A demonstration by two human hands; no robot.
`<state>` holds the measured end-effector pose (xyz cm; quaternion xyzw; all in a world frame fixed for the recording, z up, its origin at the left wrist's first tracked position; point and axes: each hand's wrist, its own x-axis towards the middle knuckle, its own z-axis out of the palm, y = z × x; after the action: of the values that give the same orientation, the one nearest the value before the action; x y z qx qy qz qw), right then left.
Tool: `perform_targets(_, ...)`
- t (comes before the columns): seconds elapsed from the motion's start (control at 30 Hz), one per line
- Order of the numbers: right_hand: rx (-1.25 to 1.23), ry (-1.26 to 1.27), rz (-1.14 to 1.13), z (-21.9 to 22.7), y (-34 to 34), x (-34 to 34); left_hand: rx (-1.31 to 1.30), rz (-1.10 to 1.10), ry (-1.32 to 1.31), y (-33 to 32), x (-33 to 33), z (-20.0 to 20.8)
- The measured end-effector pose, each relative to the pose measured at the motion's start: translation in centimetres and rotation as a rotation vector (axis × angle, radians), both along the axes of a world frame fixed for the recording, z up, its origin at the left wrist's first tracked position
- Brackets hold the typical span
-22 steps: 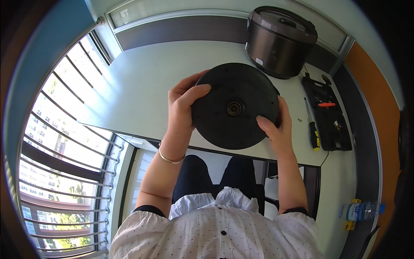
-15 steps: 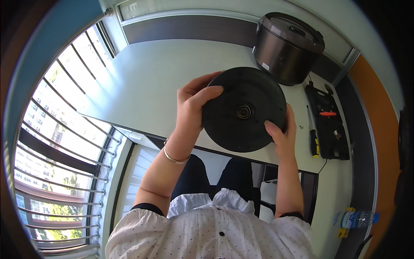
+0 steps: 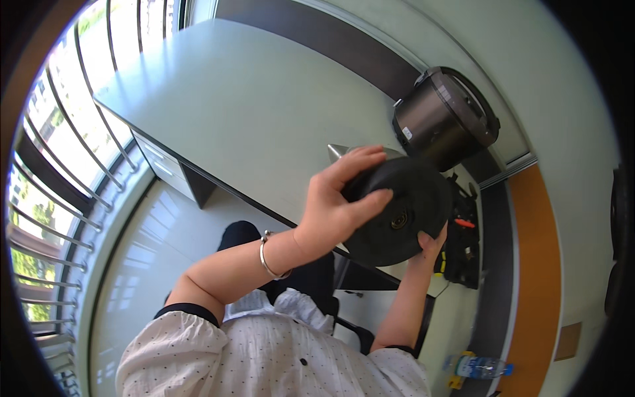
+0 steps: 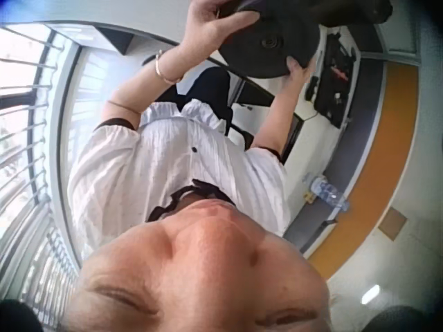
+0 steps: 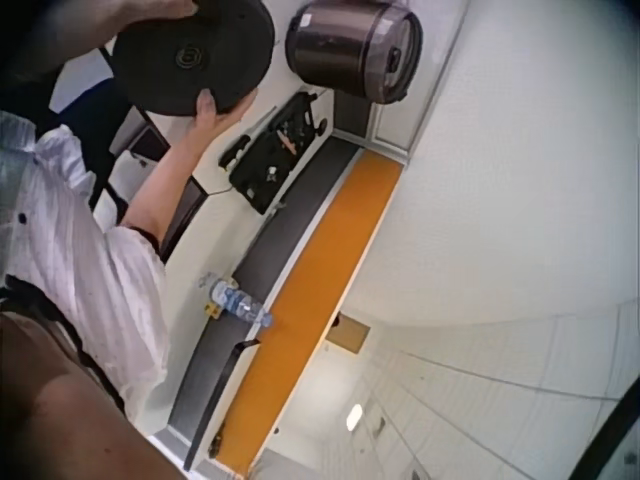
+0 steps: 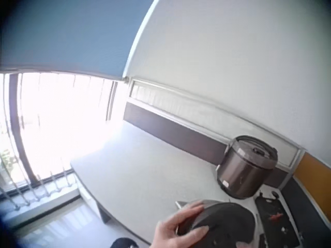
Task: The person assembles an electric kettle by attaching the base to the kettle body and securing it with screws. They use a cordless drill and a manual screwdriver to fasten multiple screws into the base while holding the kettle steady on a countertop.
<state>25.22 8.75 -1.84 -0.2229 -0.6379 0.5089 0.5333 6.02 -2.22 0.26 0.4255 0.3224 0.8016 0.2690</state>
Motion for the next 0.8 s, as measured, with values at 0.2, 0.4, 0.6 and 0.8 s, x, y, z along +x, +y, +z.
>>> perform_targets(0.2, -0.038, 0.01, 0.151, -1.7, 2.8, 3.2, 0.122, 0.265, 0.262, -0.9, 2.2, -1.1)
perform_targets(0.4, -0.187, 0.105, 0.211, -2.6, 2.9, 4.3, 0.121, 0.277, 0.317, -1.5, 2.3, -1.1)
perform_targets(0.6, -0.269, 0.103, 0.22, -1.5, 1.9, 3.5, 0.091, 0.233, 0.341, -1.4, 1.3, -0.7)
perform_targets(0.8, -0.133, -0.01, 0.172, 0.5, 1.4, 1.7, 0.057, 0.194, 0.495, -0.9, -0.9, 0.6)
